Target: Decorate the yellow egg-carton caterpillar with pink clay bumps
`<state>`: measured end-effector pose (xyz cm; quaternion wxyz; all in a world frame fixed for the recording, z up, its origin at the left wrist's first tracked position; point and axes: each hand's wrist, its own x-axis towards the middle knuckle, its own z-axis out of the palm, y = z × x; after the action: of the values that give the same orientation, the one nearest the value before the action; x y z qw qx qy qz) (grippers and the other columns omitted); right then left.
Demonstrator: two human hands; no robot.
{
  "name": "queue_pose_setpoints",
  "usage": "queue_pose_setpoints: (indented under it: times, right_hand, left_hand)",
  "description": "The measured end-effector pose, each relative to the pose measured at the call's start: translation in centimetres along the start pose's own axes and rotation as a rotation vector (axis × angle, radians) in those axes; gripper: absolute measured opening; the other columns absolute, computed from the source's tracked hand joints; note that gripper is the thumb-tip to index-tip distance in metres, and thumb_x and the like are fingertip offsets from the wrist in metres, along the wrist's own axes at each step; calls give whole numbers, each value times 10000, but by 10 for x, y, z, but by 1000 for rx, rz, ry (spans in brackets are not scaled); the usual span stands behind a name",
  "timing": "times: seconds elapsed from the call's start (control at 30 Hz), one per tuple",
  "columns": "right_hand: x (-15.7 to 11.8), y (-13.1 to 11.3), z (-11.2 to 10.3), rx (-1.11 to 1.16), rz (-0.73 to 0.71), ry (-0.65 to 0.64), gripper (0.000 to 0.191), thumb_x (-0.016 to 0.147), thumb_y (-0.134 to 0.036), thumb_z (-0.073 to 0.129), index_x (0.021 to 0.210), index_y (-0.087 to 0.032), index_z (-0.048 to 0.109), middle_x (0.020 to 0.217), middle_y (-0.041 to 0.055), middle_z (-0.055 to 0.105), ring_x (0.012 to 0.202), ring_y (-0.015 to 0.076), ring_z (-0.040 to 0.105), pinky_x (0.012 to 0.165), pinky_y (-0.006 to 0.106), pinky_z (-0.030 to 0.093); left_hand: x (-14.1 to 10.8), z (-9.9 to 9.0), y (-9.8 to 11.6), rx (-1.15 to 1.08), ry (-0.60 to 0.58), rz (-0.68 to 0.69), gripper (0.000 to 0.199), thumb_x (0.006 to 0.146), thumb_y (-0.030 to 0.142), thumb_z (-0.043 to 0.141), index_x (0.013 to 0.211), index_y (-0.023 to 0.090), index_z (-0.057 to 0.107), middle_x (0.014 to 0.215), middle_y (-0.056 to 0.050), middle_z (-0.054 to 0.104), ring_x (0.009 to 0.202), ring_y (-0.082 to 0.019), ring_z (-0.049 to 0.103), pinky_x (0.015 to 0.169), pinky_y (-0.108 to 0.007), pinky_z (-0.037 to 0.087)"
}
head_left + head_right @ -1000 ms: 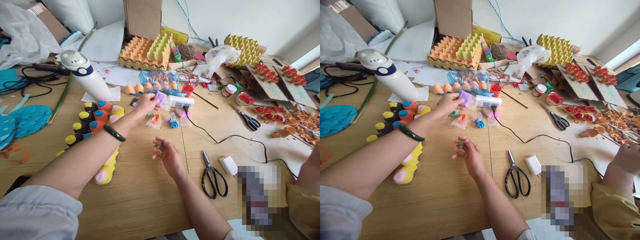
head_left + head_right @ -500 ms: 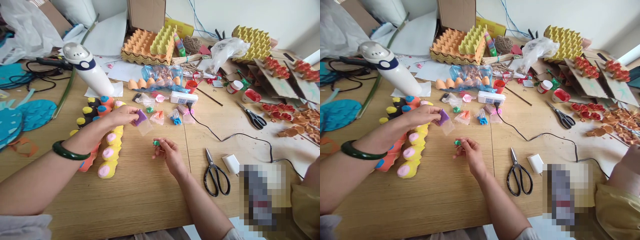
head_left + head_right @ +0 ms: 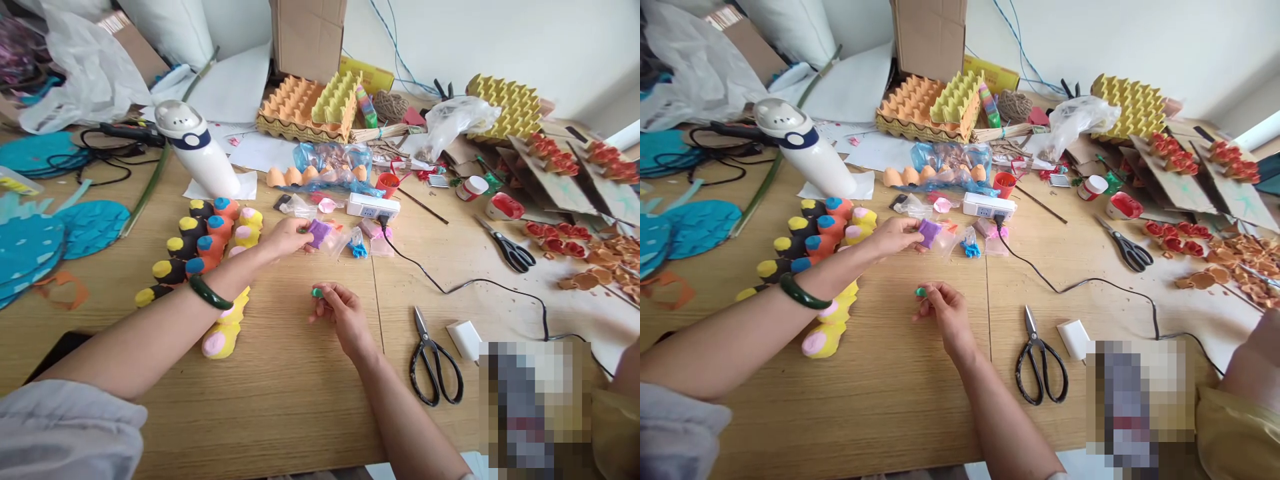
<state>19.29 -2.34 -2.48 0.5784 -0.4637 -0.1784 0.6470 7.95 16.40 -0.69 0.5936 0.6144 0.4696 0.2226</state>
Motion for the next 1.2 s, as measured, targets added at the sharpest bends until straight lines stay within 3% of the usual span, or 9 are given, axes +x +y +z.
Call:
queue_pose_setpoints:
  times: [0.2, 0.47, 0.6, 0.7, 0.8, 0.9, 1.03, 1.2]
  right_hand:
    - [-4, -10, 2, 128, 0, -31, 380, 699, -417, 962, 934, -180, 780, 872, 21, 704, 700, 126, 617, 641, 312, 665]
    - [-2, -8, -3, 13, 51, -146, 432, 775, -560, 898, 792, -176, 701, 663, -31, 628, 502, 88, 534, 512, 276, 611]
    - [-1, -7, -4, -15, 54, -174, 337, 799, -485, 864, 829, -184, 714, 751, 9, 720, 547, 115, 616, 607, 321, 654]
    - [-1, -10, -4, 2, 20, -155, 199, 769, -341, 824, 864, -189, 739, 861, 28, 736, 639, 133, 652, 624, 316, 654]
    - [-2, -14, -3, 25, -21, -85, 173, 751, -325, 802, 820, -187, 725, 790, -9, 629, 587, 96, 521, 479, 236, 562]
    - [-2, -15, -2, -19, -72, -4, 274, 794, -425, 821, 889, -196, 706, 745, -46, 533, 550, 77, 411, 404, 196, 471]
    - [-3, -13, 1, -138, -100, 19, 473, 770, -510, 877, 1079, -213, 677, 722, -75, 511, 535, 79, 409, 390, 196, 447]
    - [-2, -9, 0, -208, -95, 19, 433, 744, -562, 883, 864, -181, 717, 649, -51, 547, 514, 76, 421, 401, 206, 416]
  left_hand:
    - [-24, -9, 2, -138, 7, -2, 236, 726, 230, 804, 935, 131, 758, 898, -79, 814, 864, -233, 808, 903, -429, 680]
    - [-60, -14, 4, -257, 26, -18, 320, 711, 372, 876, 922, 148, 788, 964, -59, 810, 899, -206, 766, 923, -409, 661]
    - [-75, -14, -2, -257, 73, -52, 286, 705, 389, 890, 861, 163, 810, 887, -36, 803, 795, -174, 738, 882, -371, 663]
    - [-85, -15, -5, -223, 93, -52, 216, 719, 365, 879, 818, 183, 818, 838, -27, 803, 754, -168, 732, 852, -348, 665]
    - [-94, -16, -7, -230, 109, -27, 208, 731, 367, 874, 830, 192, 819, 856, -31, 813, 770, -178, 741, 846, -356, 671]
    - [-103, -14, -7, -245, 111, -9, 254, 720, 398, 892, 840, 190, 810, 879, -37, 814, 795, -192, 749, 851, -378, 674]
    - [-116, -5, -7, -288, 65, -20, 376, 694, 476, 908, 880, 164, 811, 946, -57, 821, 860, -208, 754, 899, -392, 662]
    - [-128, 7, -8, -355, 31, -66, 489, 665, 518, 930, 974, 153, 827, 996, -60, 817, 853, -200, 744, 907, -393, 655]
